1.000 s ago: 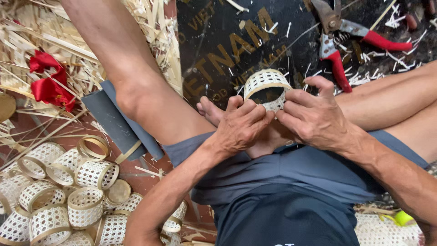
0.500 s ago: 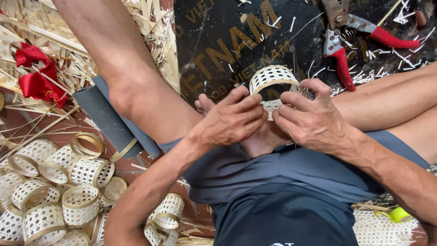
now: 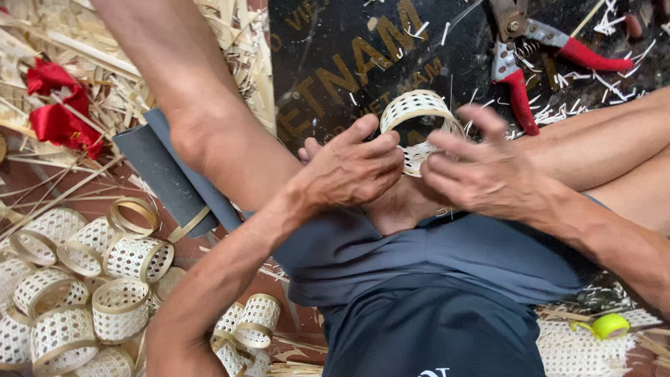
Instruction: The person sits on the floor assembling woven bamboo lantern bodies. They fit a bamboo ring into the top of a perforated woven cylinder, press the weave over the ring, trim bamboo strips with pliers, bend a strip around a gray cylindrical form, and fit a round wooden base disc into the bottom of the lantern.
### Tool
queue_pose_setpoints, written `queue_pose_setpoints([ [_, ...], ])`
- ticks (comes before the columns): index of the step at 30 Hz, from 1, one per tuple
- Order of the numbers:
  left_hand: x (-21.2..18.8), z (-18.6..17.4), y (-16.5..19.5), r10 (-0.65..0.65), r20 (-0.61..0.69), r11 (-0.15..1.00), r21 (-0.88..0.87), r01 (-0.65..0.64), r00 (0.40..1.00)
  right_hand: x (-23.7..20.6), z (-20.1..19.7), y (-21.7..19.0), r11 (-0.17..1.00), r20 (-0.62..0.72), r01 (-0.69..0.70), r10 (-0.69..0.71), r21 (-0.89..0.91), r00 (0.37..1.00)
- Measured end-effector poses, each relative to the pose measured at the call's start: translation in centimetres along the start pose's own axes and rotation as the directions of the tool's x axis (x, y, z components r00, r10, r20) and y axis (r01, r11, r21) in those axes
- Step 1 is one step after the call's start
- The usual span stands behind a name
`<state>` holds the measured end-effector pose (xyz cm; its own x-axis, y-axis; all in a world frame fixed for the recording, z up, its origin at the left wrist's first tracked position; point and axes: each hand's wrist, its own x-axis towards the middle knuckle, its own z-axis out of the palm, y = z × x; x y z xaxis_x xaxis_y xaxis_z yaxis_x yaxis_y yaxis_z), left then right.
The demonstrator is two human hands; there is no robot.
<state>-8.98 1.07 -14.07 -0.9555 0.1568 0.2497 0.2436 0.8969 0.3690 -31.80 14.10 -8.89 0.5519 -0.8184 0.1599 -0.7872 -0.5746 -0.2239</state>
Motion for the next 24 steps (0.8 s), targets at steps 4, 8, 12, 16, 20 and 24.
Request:
queue_pose_setpoints([
  [4,0.9,1.2,3.0,-0.299,-0.249,0.945,0.053,0.322,0.921,-0.3,-2.3,0.5,0.873,-0.144,-0.434,0.47,0.224,0.871],
  [8,4.2,2.3,6.0,-0.5,-0.308,0.844,0.036,0.535,0.809,0.1,1.8,-0.8,0.677,-0.082,-0.667,0.718,0.311,0.691],
  [12,4.6,0.3,6.9,-0.609,-0.526,0.789,-0.331,0.517,0.593,-0.1,4.0,0.3,0.798,-0.108,-0.595,0.603,0.1,0.791],
  [16,3.6,-0.4,2.8,-0.764,-0.464,0.628,-0.37,0.685,0.449,1.6,3.0,1.9,0.881,-0.075,-0.472,0.473,0.027,0.878],
  [20,4.1,1.6,0.8,-0.772,-0.397,0.621,-0.302,0.723,0.497,3.2,2.6,2.6,0.912,-0.08,-0.41,0.408,-0.012,0.909],
  [24,3.7,2.5,1.0,-0.71,-0.4,0.683,-0.191,0.705,0.579,2.8,3.5,3.2,0.921,-0.067,-0.388,0.386,-0.026,0.92],
])
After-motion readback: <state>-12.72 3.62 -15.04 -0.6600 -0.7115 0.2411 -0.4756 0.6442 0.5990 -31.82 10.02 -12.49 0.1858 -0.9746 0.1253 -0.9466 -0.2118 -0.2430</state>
